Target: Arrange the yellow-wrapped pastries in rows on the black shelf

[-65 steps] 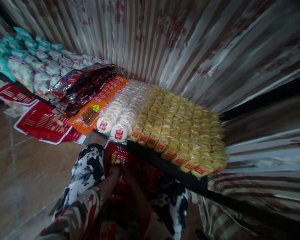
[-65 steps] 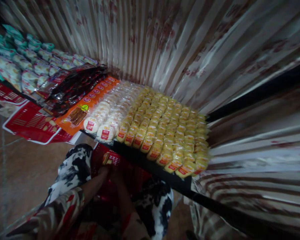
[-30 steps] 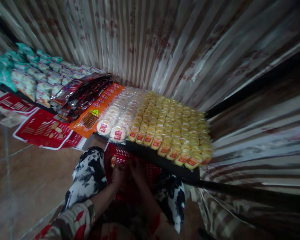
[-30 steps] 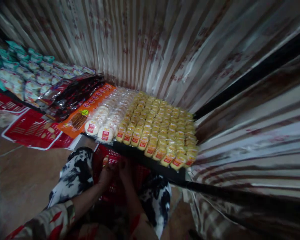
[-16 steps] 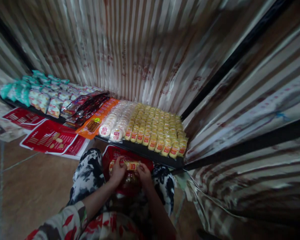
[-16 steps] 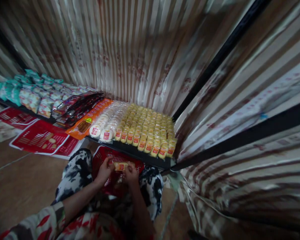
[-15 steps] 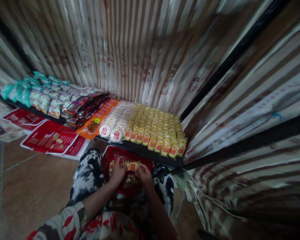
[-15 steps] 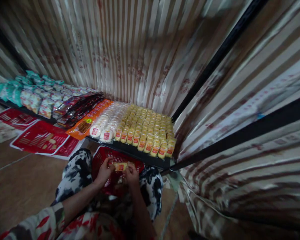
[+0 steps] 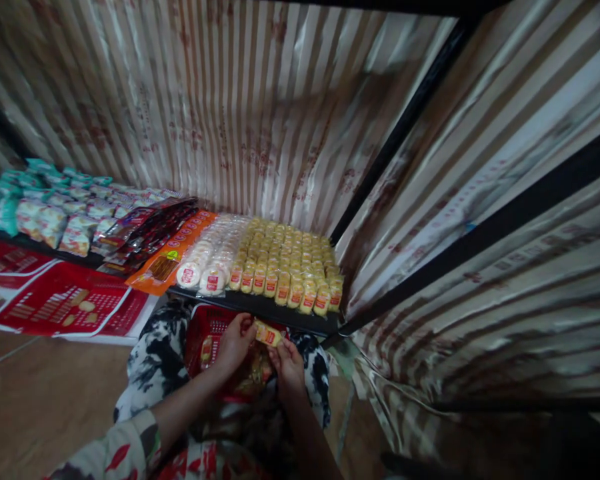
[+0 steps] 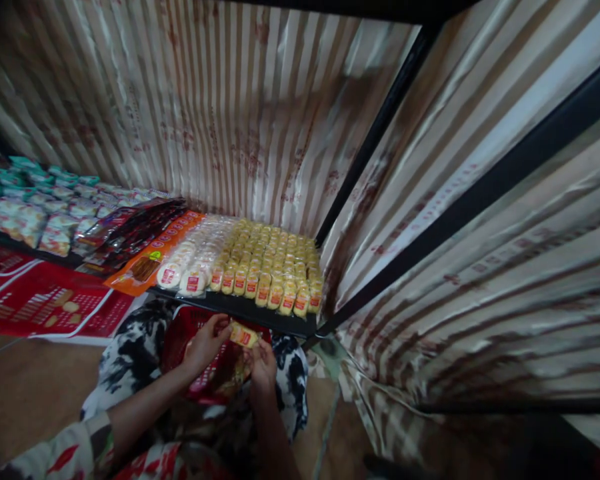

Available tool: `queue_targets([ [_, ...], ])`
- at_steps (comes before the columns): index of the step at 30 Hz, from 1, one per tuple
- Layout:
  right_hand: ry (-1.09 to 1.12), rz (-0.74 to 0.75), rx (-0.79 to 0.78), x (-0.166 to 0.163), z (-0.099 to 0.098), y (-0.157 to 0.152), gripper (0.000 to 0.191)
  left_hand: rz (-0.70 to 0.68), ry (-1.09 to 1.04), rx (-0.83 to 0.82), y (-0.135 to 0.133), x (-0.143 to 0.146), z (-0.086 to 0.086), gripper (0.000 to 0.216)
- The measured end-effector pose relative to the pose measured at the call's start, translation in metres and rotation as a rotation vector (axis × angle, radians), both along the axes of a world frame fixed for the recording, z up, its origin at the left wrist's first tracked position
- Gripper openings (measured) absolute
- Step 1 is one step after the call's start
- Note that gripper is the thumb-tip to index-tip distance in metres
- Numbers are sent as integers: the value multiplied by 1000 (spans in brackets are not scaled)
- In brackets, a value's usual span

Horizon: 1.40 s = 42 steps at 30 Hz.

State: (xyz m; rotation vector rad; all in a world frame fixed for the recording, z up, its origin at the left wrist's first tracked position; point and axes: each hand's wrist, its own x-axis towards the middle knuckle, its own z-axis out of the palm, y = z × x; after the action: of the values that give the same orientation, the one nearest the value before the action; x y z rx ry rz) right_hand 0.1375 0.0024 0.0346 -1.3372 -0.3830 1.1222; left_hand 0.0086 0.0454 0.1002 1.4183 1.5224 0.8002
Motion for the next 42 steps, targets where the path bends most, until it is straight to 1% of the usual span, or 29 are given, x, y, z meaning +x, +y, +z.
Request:
queue_targets([
  [2, -7, -53, 0, 5, 3, -1, 49, -59, -111, 7, 5, 13, 2, 29],
  [3, -9, -70, 5, 8, 5, -1, 47, -83, -133, 19, 7, 21, 2, 29],
  [7, 20, -85, 47, 22, 11, -5, 42, -197, -90, 87, 16, 49, 5, 34],
  [10, -49, -121, 43, 32, 11, -10, 48, -266, -51, 156, 26, 69, 10, 38],
  [12, -236, -194, 14, 37, 10, -14, 51, -323, -19, 233, 35, 82, 17, 39],
  [14, -539, -244, 23, 40, 13, -18, 49, -411, 24, 309, 45, 97, 26, 41],
  [17, -978, -224, 149, 44, 26, -18, 42, -539, 122, 366, 59, 120, 40, 43],
  [18, -1072, -211, 190, 45, 31, -17, 41, -578, 155, 380, 62, 128, 44, 42],
  [20, -1182, -210, 217, 49, 43, -14, 42, -663, 192, 418, 68, 143, 50, 39],
  [22, -1210, -197, 180, 55, 50, -9, 46, -745, 197, 466, 71, 156, 55, 37],
  [24, -1201, -170, 123, 60, 52, -4, 49, -790, 213, 496, 72, 167, 56, 37],
  [28, -1193, -119, 73, 69, 41, 2, 54, -807, 321, 569, 73, 183, 55, 30],
  [31, -1191, -121, 54, 72, 32, 5, 55, -834, 453, 656, 76, 192, 52, 23],
  [35, -1161, -127, 28, 75, 30, 12, 55, -872, 530, 757, 80, 199, 53, 18],
  [39, -1123, -134, 34, 82, 30, 24, 59, -869, 588, 748, 81, 202, 52, 17],
  [42, -1109, -149, 39, 89, 22, 31, 63, -822, 626, 718, 83, 202, 46, 17],
])
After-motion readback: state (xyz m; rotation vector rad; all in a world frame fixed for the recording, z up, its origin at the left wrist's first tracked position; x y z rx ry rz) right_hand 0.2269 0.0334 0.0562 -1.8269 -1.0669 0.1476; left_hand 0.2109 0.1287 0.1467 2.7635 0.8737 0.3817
